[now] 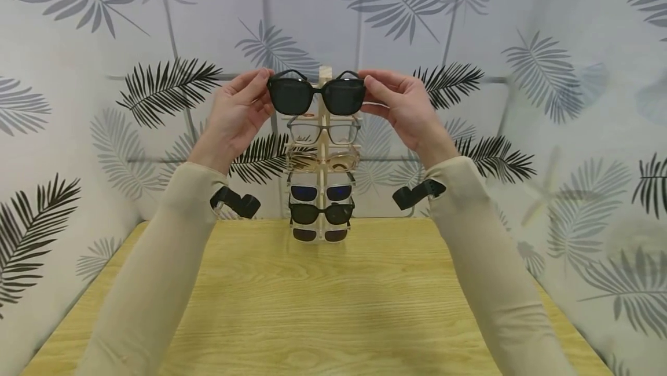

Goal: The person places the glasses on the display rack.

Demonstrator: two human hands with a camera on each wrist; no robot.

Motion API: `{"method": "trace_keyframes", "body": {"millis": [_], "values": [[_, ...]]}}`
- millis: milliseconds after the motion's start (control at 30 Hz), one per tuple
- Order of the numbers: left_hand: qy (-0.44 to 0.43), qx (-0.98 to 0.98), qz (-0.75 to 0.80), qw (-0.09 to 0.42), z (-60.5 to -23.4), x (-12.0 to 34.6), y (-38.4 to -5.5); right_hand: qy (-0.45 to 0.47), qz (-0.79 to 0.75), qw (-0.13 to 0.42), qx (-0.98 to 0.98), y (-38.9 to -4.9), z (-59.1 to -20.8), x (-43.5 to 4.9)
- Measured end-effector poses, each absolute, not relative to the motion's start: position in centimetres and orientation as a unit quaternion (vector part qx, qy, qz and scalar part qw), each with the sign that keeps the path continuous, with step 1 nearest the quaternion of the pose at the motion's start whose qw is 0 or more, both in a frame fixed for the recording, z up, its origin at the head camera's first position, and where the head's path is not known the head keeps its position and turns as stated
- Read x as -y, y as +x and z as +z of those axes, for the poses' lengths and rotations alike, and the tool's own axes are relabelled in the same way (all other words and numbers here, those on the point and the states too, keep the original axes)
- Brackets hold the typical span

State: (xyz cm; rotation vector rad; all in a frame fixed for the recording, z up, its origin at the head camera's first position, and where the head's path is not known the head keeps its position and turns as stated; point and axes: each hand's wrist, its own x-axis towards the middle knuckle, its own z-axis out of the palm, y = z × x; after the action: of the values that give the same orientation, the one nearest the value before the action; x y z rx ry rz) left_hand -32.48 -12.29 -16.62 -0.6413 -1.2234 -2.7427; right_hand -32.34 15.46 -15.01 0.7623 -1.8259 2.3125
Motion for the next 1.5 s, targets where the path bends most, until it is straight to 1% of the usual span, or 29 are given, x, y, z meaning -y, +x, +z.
{"method": "trace_keyframes", "body": {"millis": [300,667,933,1200,1500], "values": [[-0.175,0.444,-0.877,0.060,-16.7,11.6,-33.4,0.219,0.749,0.059,0.622,-33.5,-15.2,-15.4],[-0.150,0.475,-0.864,0.072,-16.7,10.9,-34.9,0.185,0.739,0.070,0.644,-34.8,-15.0,-14.9],[-0.136,0.493,-0.856,0.070,-16.9,10.2,-35.8,0.169,0.744,0.090,0.641,-36.1,-15.7,-15.2],[-0.126,0.509,-0.848,0.075,-17.5,10.1,-36.6,0.140,0.764,0.083,0.624,-37.1,-16.5,-14.9],[-0.107,0.535,-0.834,0.081,-17.7,9.6,-37.0,0.133,0.746,0.089,0.646,-37.4,-16.3,-15.0]]}}
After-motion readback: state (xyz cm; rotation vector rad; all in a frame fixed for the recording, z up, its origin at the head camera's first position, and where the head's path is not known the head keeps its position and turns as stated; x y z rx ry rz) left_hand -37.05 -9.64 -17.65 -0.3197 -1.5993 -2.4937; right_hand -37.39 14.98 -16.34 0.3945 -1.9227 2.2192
